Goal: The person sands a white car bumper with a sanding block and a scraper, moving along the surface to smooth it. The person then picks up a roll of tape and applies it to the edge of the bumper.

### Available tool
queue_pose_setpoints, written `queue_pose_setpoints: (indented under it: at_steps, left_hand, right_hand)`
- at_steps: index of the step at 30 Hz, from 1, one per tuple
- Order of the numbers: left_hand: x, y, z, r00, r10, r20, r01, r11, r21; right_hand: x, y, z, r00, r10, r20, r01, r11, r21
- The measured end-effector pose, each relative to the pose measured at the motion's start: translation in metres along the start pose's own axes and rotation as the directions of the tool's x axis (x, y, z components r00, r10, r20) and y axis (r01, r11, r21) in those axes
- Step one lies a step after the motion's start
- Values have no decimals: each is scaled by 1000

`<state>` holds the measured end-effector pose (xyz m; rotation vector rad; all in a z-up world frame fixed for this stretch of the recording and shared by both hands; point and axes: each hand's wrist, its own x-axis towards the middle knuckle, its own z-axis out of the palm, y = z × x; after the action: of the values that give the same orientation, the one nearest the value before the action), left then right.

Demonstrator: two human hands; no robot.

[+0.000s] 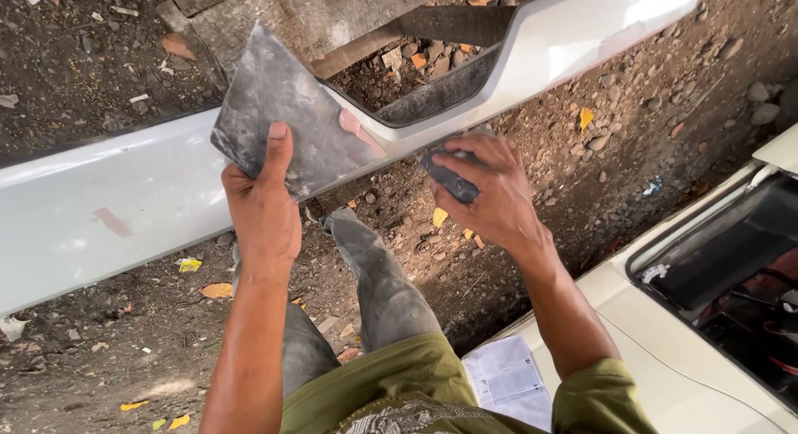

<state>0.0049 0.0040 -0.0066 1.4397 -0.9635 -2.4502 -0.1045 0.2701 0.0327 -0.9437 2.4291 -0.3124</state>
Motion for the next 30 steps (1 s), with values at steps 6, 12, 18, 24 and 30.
queue_pose_setpoints:
  at_steps: [6, 12, 18, 24, 30]
  left_hand:
    - [1, -10, -6, 999, 33, 1, -33, 999, 13]
    - [0, -5, -3, 999, 46, 5, -46, 999, 22]
    - [-2, -8, -5, 1000, 25, -7, -25, 999, 22]
    - [2, -8, -6, 999, 37, 4, -37, 997, 61]
    - [1, -5, -3, 1000, 27, 2, -27, 996, 84]
  right_hand:
    - [6, -7, -2, 996, -25, -89, 35, 994, 105]
    - [10, -23, 4, 998, -17, -55, 21, 997, 77]
    - [-5, -33, 6, 998, 41, -57, -34, 994, 108]
    - [14, -40, 9, 993, 82, -85, -70, 990, 126]
    - [2, -58, 3, 995, 95, -14, -92, 989, 117]
